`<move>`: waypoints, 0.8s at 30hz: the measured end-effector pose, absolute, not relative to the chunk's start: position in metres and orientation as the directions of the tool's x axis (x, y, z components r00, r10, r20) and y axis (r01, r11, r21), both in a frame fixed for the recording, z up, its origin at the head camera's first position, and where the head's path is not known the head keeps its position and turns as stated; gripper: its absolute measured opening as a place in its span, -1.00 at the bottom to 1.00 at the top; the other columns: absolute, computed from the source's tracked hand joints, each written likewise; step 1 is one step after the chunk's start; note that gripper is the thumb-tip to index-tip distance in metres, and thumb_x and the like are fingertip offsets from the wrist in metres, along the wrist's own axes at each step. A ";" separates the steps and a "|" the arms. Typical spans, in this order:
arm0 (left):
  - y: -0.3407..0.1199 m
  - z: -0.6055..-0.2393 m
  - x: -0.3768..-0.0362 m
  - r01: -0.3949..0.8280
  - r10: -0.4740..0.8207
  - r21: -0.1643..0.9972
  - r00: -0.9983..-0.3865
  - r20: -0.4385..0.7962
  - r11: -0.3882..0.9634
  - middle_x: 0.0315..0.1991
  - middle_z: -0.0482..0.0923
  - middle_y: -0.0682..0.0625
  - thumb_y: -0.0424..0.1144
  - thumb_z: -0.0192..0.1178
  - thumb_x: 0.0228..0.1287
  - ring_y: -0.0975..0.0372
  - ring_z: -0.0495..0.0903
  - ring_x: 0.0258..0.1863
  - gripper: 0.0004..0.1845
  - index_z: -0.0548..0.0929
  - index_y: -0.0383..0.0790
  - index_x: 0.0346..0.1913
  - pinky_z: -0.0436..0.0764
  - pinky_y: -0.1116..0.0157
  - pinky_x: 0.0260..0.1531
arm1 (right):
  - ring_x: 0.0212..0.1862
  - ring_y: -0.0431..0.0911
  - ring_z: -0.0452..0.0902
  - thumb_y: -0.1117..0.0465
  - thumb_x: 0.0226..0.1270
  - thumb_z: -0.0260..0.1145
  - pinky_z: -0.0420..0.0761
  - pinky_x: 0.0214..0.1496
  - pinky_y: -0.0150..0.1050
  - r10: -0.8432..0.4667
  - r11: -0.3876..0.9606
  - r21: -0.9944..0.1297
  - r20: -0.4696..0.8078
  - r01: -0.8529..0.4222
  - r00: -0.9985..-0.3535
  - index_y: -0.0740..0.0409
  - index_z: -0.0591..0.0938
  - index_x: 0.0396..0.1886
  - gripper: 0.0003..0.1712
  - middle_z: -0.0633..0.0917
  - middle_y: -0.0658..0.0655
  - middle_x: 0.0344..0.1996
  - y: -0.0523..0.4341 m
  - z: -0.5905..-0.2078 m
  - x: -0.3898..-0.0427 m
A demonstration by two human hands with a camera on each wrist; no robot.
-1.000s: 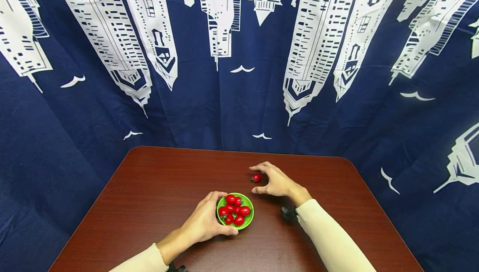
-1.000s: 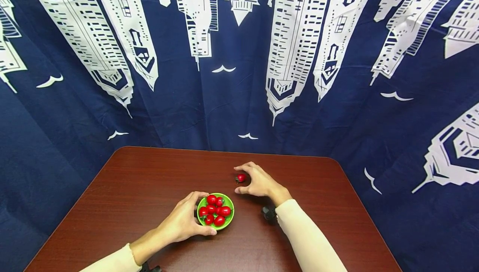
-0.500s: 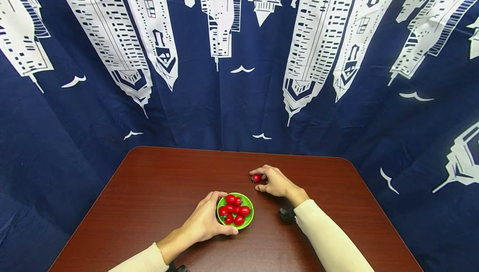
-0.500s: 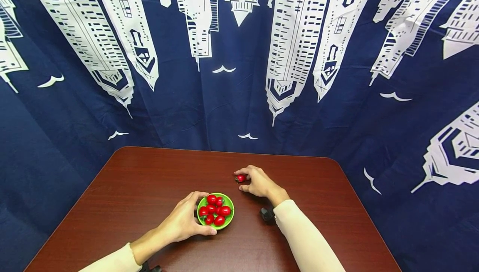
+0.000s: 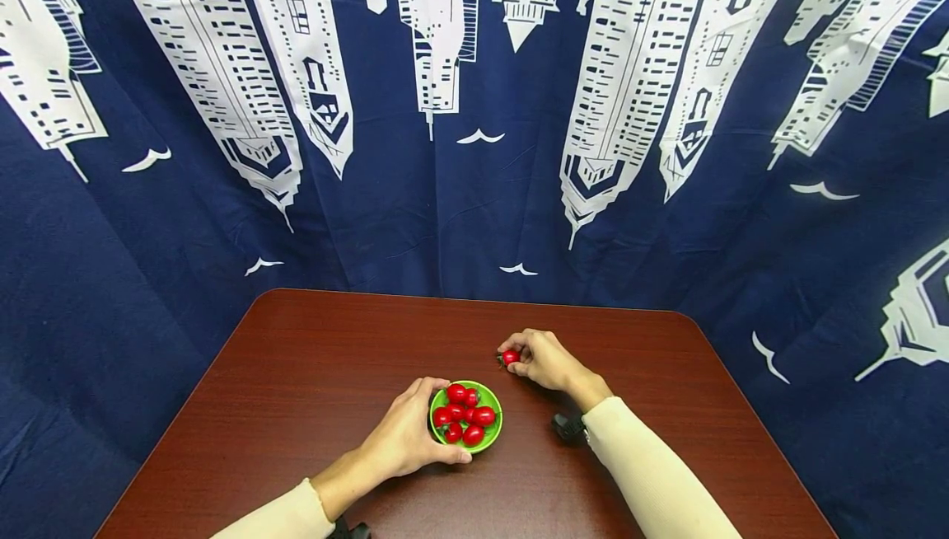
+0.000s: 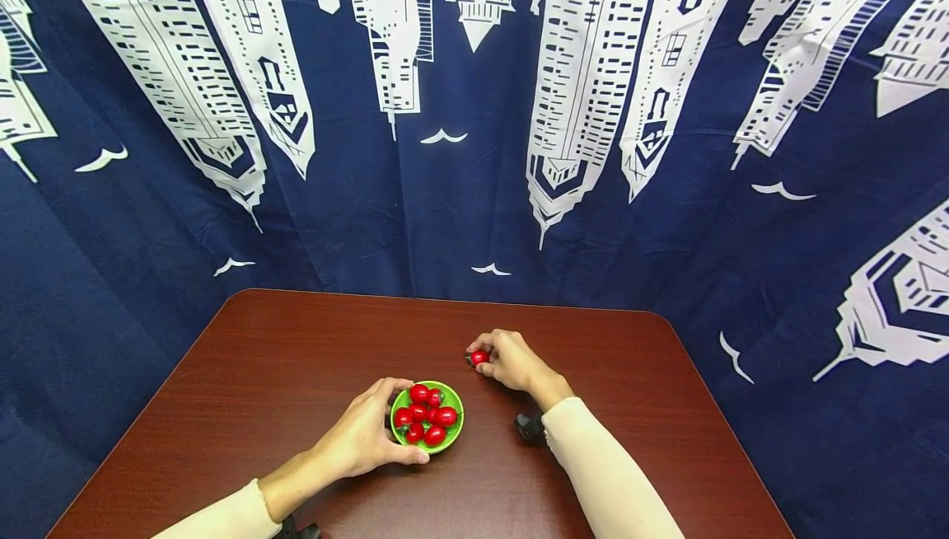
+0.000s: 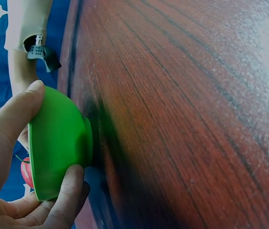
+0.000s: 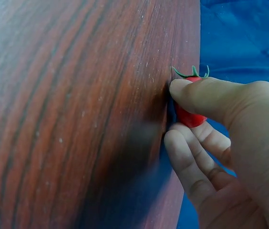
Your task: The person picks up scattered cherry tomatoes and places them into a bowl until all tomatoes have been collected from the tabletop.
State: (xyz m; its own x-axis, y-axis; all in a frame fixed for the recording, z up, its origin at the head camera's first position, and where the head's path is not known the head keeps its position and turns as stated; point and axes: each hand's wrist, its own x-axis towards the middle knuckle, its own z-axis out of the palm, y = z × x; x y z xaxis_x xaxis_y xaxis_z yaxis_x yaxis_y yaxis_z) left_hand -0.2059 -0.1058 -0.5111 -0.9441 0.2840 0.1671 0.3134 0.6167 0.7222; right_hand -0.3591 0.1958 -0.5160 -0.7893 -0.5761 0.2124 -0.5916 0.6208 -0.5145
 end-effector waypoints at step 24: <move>-0.105 -0.512 -0.206 0.293 0.278 0.733 -0.949 0.147 0.614 0.31 0.72 -0.08 0.06 0.97 -0.17 -0.02 0.73 0.34 0.12 0.60 -0.25 0.46 0.77 -0.11 0.40 | -0.22 -0.29 0.70 0.42 0.40 0.69 0.79 -0.10 -0.40 -0.587 0.586 -0.494 0.287 -0.642 -0.757 0.15 0.89 0.13 -0.65 0.85 0.08 -0.14 0.189 -0.494 -0.344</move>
